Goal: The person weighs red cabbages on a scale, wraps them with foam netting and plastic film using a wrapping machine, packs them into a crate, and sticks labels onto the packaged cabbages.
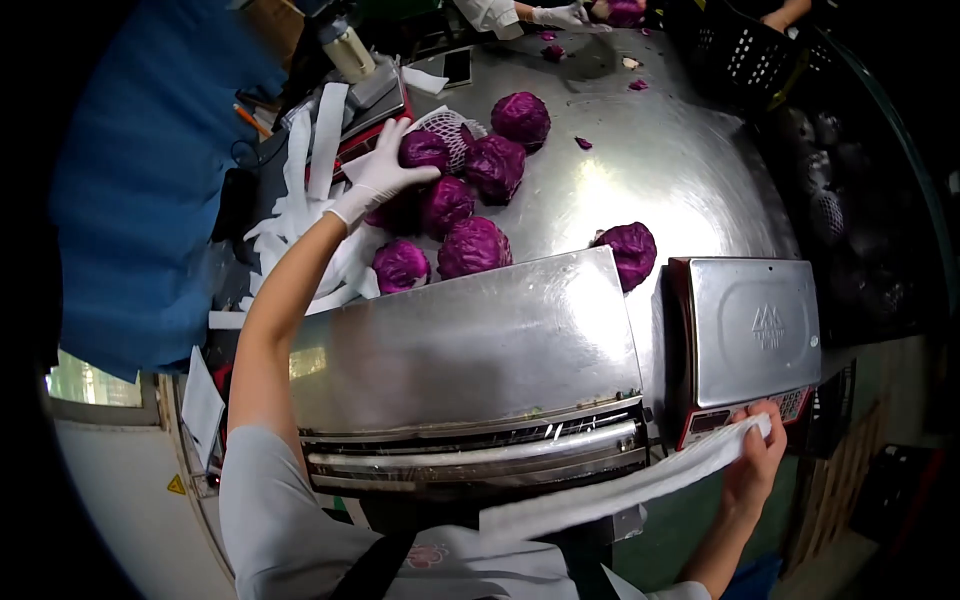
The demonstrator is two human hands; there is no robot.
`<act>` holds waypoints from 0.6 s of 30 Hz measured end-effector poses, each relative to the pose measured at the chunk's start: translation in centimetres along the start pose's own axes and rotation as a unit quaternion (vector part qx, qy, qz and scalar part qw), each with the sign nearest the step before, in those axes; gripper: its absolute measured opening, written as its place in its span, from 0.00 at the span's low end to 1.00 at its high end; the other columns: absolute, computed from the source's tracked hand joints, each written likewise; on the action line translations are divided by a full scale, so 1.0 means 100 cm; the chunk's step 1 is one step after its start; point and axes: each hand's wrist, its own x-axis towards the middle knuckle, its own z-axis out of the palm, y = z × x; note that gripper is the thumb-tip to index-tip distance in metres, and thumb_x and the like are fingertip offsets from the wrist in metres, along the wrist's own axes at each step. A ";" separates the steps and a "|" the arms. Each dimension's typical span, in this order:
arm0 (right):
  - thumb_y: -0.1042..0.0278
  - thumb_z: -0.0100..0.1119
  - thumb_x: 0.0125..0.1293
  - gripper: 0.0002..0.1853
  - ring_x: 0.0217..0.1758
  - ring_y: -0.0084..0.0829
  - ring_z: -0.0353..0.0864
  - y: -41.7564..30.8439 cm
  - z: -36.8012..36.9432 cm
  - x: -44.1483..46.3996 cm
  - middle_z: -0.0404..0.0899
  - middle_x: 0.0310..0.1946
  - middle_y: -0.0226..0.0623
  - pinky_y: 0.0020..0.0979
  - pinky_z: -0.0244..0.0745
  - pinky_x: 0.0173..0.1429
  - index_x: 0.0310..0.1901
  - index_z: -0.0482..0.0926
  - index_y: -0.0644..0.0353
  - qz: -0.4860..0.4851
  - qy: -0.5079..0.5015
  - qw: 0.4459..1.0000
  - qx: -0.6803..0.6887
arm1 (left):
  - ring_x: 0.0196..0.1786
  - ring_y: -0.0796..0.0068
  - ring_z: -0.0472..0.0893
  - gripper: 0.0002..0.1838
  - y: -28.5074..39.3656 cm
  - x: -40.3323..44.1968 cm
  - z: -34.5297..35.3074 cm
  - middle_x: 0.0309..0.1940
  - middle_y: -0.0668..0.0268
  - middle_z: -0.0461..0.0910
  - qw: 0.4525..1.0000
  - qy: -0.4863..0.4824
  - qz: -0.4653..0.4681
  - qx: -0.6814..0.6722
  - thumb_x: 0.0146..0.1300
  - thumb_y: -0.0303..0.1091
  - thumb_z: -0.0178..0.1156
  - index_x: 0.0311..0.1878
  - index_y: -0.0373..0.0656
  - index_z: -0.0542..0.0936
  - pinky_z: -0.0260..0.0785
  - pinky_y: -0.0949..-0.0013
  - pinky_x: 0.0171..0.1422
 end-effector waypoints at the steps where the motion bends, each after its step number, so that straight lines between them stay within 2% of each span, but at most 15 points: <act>1: 0.64 0.60 0.57 0.17 0.36 0.22 0.69 -0.001 0.004 0.001 0.72 0.34 0.33 0.19 0.66 0.40 0.44 0.68 0.62 0.011 0.003 1.000 0.021 | 0.70 0.51 0.52 0.59 0.006 0.004 0.006 0.68 0.46 0.48 0.998 -0.022 0.000 0.051 0.32 0.59 0.72 0.67 0.42 0.55 0.49 0.62 0.71; 2: 0.64 0.60 0.57 0.17 0.36 0.22 0.69 0.000 0.004 0.001 0.72 0.34 0.33 0.19 0.66 0.40 0.44 0.68 0.62 0.011 0.001 1.000 0.025 | 0.70 0.51 0.52 0.58 0.008 0.006 0.013 0.68 0.47 0.48 0.994 -0.042 -0.004 0.102 0.31 0.57 0.73 0.67 0.43 0.57 0.49 0.62 0.71; 3: 0.64 0.61 0.57 0.17 0.36 0.21 0.70 0.003 0.003 0.002 0.72 0.34 0.33 0.19 0.66 0.40 0.44 0.68 0.62 0.012 -0.004 0.999 0.034 | 0.68 0.54 0.58 0.55 0.008 0.011 0.016 0.66 0.50 0.54 0.992 -0.028 -0.031 0.120 0.31 0.53 0.73 0.66 0.48 0.59 0.55 0.62 0.69; 4: 0.64 0.61 0.57 0.17 0.35 0.21 0.70 0.004 0.001 0.003 0.72 0.35 0.33 0.18 0.66 0.40 0.44 0.68 0.62 0.012 -0.011 0.999 0.043 | 0.63 0.57 0.65 0.51 0.007 0.015 0.013 0.61 0.54 0.63 0.993 -0.030 -0.053 0.096 0.31 0.50 0.73 0.63 0.49 0.63 0.60 0.62 0.65; 6: 0.65 0.61 0.57 0.17 0.36 0.22 0.71 0.004 -0.009 0.002 0.73 0.35 0.33 0.19 0.67 0.41 0.44 0.68 0.62 0.004 -0.016 0.998 0.055 | 0.59 0.58 0.69 0.47 0.007 0.014 0.007 0.55 0.55 0.68 0.996 -0.003 -0.068 0.054 0.31 0.48 0.73 0.61 0.50 0.66 0.63 0.62 0.62; 7: 0.65 0.61 0.57 0.18 0.37 0.22 0.72 0.003 -0.016 0.000 0.73 0.35 0.34 0.19 0.68 0.42 0.45 0.69 0.62 -0.002 -0.016 0.998 0.064 | 0.59 0.57 0.69 0.46 -0.001 0.015 0.010 0.54 0.54 0.70 0.997 0.020 -0.080 0.003 0.29 0.46 0.75 0.59 0.48 0.69 0.63 0.62 0.63; 8: 0.65 0.61 0.57 0.18 0.37 0.22 0.72 0.001 -0.021 -0.002 0.73 0.35 0.34 0.19 0.68 0.42 0.45 0.69 0.62 -0.009 -0.015 0.997 0.072 | 0.56 0.61 0.72 0.45 -0.027 0.021 0.023 0.53 0.55 0.72 0.989 0.028 -0.100 -0.102 0.31 0.41 0.76 0.58 0.44 0.70 0.63 0.65 0.62; 10: 0.65 0.62 0.56 0.19 0.40 0.24 0.74 -0.004 -0.034 -0.009 0.73 0.36 0.34 0.20 0.70 0.46 0.46 0.69 0.63 -0.012 -0.002 0.994 0.105 | 0.52 0.67 0.75 0.42 0.010 0.007 0.003 0.50 0.57 0.74 0.954 0.028 -0.132 -0.269 0.34 0.35 0.76 0.58 0.38 0.69 0.65 0.69 0.60; 11: 0.65 0.63 0.56 0.22 0.41 0.25 0.76 0.000 -0.046 -0.012 0.75 0.38 0.36 0.22 0.72 0.48 0.51 0.68 0.63 -0.016 -0.017 0.992 0.121 | 0.51 0.71 0.75 0.39 0.027 0.003 -0.005 0.48 0.60 0.75 0.936 0.021 -0.133 -0.326 0.38 0.30 0.75 0.57 0.36 0.69 0.66 0.71 0.58; 12: 0.65 0.63 0.56 0.22 0.41 0.25 0.76 0.006 -0.056 -0.013 0.75 0.38 0.36 0.22 0.72 0.48 0.51 0.68 0.63 -0.018 -0.012 0.991 0.130 | 0.51 0.71 0.75 0.39 0.045 -0.001 -0.011 0.48 0.60 0.75 0.939 0.016 -0.127 -0.320 0.38 0.30 0.75 0.57 0.36 0.69 0.66 0.71 0.58; 14: 0.62 0.64 0.55 0.28 0.32 0.24 0.77 0.022 -0.073 -0.021 0.77 0.43 0.44 0.22 0.76 0.36 0.54 0.64 0.64 0.013 0.030 0.980 0.194 | 0.52 0.71 0.75 0.40 0.100 -0.011 -0.020 0.49 0.59 0.75 0.912 -0.039 -0.082 -0.401 0.39 0.30 0.74 0.59 0.37 0.68 0.66 0.71 0.59; 15: 0.60 0.66 0.54 0.34 0.32 0.27 0.79 0.028 -0.080 -0.022 0.76 0.47 0.49 0.24 0.79 0.35 0.59 0.60 0.63 0.005 -0.010 0.976 0.218 | 0.52 0.70 0.74 0.40 0.132 -0.017 -0.021 0.51 0.59 0.74 0.892 -0.084 -0.086 -0.435 0.40 0.31 0.74 0.60 0.39 0.68 0.64 0.70 0.61; 17: 0.59 0.68 0.52 0.35 0.31 0.27 0.80 0.034 -0.080 -0.028 0.76 0.47 0.48 0.23 0.79 0.31 0.57 0.61 0.62 0.031 0.060 0.976 0.208 | 0.53 0.69 0.74 0.40 0.181 -0.024 -0.006 0.52 0.60 0.73 0.900 -0.143 -0.042 -0.409 0.40 0.31 0.74 0.60 0.41 0.68 0.63 0.69 0.62; 18: 0.58 0.68 0.51 0.32 0.31 0.26 0.79 0.032 -0.078 -0.030 0.77 0.44 0.45 0.23 0.79 0.30 0.53 0.63 0.61 0.025 0.042 0.973 0.225 | 0.54 0.69 0.73 0.40 0.225 -0.035 -0.004 0.52 0.60 0.73 0.899 -0.184 -0.007 -0.398 0.39 0.31 0.74 0.60 0.41 0.68 0.63 0.69 0.62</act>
